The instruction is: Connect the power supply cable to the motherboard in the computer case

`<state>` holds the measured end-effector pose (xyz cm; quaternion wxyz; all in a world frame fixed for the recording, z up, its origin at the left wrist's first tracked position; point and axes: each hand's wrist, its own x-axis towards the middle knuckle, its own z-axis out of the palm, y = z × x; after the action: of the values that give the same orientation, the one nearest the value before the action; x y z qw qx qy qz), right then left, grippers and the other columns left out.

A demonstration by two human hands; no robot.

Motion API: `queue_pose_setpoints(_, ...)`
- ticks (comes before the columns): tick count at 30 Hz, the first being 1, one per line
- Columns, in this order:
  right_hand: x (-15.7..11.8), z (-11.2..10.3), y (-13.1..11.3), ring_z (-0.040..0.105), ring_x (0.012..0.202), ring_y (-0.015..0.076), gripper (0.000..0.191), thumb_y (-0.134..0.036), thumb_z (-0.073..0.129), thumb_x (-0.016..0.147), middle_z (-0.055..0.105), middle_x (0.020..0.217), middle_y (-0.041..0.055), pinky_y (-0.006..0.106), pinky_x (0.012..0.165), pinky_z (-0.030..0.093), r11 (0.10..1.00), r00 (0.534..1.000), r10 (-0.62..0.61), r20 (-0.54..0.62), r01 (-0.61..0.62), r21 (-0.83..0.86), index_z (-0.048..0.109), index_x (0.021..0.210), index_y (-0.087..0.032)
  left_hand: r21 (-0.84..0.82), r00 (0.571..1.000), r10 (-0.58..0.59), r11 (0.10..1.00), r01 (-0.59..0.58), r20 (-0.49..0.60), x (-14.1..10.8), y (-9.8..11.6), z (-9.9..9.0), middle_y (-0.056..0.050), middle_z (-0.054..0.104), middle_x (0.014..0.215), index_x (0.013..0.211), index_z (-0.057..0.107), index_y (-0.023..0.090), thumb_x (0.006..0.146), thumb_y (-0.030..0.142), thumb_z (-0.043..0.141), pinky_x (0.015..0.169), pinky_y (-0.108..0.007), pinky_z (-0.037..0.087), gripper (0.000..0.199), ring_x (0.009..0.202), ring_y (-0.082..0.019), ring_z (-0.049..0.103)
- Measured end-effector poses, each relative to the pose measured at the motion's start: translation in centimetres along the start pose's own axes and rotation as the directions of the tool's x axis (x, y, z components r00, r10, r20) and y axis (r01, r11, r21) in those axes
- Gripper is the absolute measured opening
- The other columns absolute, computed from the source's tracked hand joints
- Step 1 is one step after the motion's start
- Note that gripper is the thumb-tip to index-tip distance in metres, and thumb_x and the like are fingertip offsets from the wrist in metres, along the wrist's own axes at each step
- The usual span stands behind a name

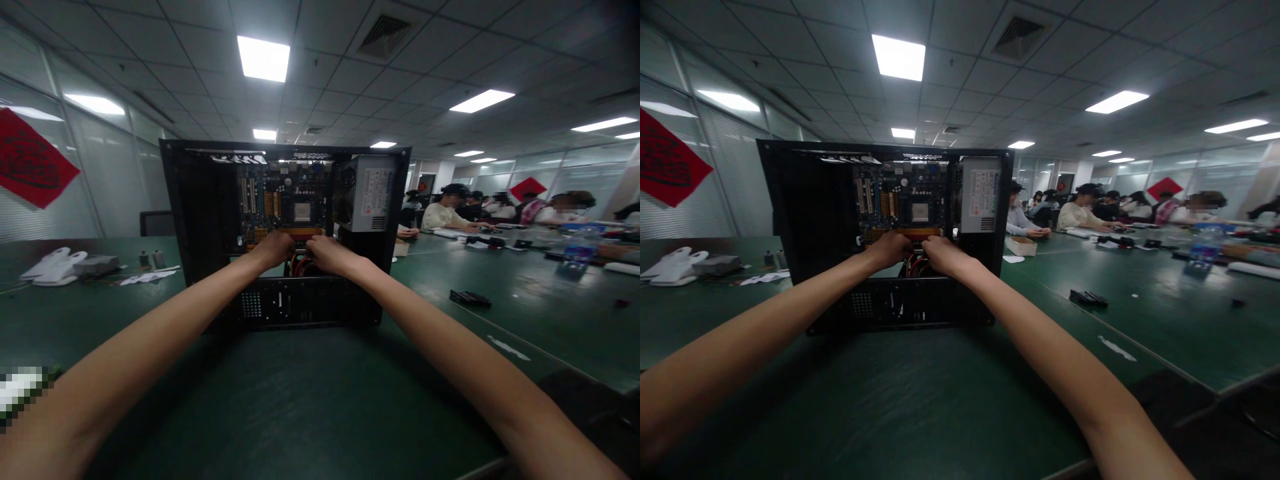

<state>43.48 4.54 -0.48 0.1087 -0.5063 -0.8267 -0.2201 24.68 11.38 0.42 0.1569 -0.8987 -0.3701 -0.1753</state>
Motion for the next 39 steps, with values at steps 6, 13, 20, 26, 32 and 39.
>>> queue_pose_setpoints(6,1.2,0.4,0.1,0.067,0.111,0.0273,0.03,-0.006,0.046,0.098,0.065,0.124,0.0174,0.033,0.087,0.051,0.995,0.995,-0.096,0.008,0.096,-0.018,0.061,0.123,-0.011,-0.012,0.999,0.039,0.999,-0.039,-0.035,0.0,-0.6,0.5,-0.012,0.08,0.086,0.083,0.082,0.017,0.082,0.014,0.066,0.073,-0.029,0.052,0.017,0.086,-0.026,0.075)
queue_pose_setpoints(13,1.9,0.4,0.0,0.067,0.115,0.0278,0.033,-0.006,0.043,0.1,0.063,0.129,0.0186,0.035,0.091,0.051,0.985,0.987,-0.163,-0.008,0.163,-0.059,0.059,0.129,-0.01,0.009,0.992,0.105,0.994,-0.105,-0.067,-0.2,-0.7,0.6,-0.014,0.08,0.102,0.091,0.081,0.016,0.084,0.013,0.066,0.078,-0.031,0.053,0.017,0.102,-0.029,0.075)
queue_pose_setpoints(20,2.0,0.8,0.0,0.065,0.116,0.0277,0.032,-0.007,0.047,0.098,0.064,0.127,0.0192,0.036,0.094,0.05,0.989,0.989,-0.145,-0.011,0.145,-0.015,0.061,0.127,-0.008,-0.006,0.995,0.064,0.998,-0.064,-0.075,-0.2,-0.7,0.8,-0.013,0.08,0.096,0.087,0.081,0.017,0.084,0.017,0.067,0.074,-0.03,0.051,0.014,0.096,-0.029,0.075)
queue_pose_setpoints(26,2.0,0.7,0.0,0.065,0.117,0.0285,0.029,-0.008,0.051,0.095,0.065,0.127,0.0187,0.034,0.094,0.049,0.995,0.995,-0.098,-0.022,0.099,0.02,0.063,0.121,-0.01,0.041,1.0,-0.029,0.999,0.029,-0.013,-0.4,-0.2,0.2,-0.014,0.08,0.098,0.094,0.082,0.016,0.087,0.021,0.068,0.076,-0.031,0.051,0.017,0.096,-0.029,0.075)
queue_pose_setpoints(32,2.1,0.6,-0.2,0.066,0.117,0.0289,0.028,-0.009,0.052,0.096,0.065,0.128,0.0193,0.034,0.093,0.049,0.997,0.997,-0.073,0.009,0.073,0.022,0.062,0.121,-0.01,0.03,0.996,-0.086,0.996,0.085,0.021,-0.7,0.1,-0.3,-0.014,0.08,0.092,0.092,0.084,0.014,0.088,0.019,0.065,0.072,-0.029,0.049,0.02,0.089,-0.026,0.074)
queue_pose_setpoints(39,2.1,0.4,-0.3,0.067,0.115,0.0295,0.027,-0.009,0.047,0.098,0.065,0.127,0.021,0.036,0.092,0.05,0.999,0.999,-0.051,0.018,0.051,0.005,0.062,0.121,-0.01,-0.01,0.996,-0.084,0.996,0.084,0.015,-0.8,0.1,-0.5,-0.009,0.081,0.088,0.093,0.084,0.016,0.086,0.018,0.065,0.071,-0.026,0.048,0.02,0.085,-0.022,0.074)
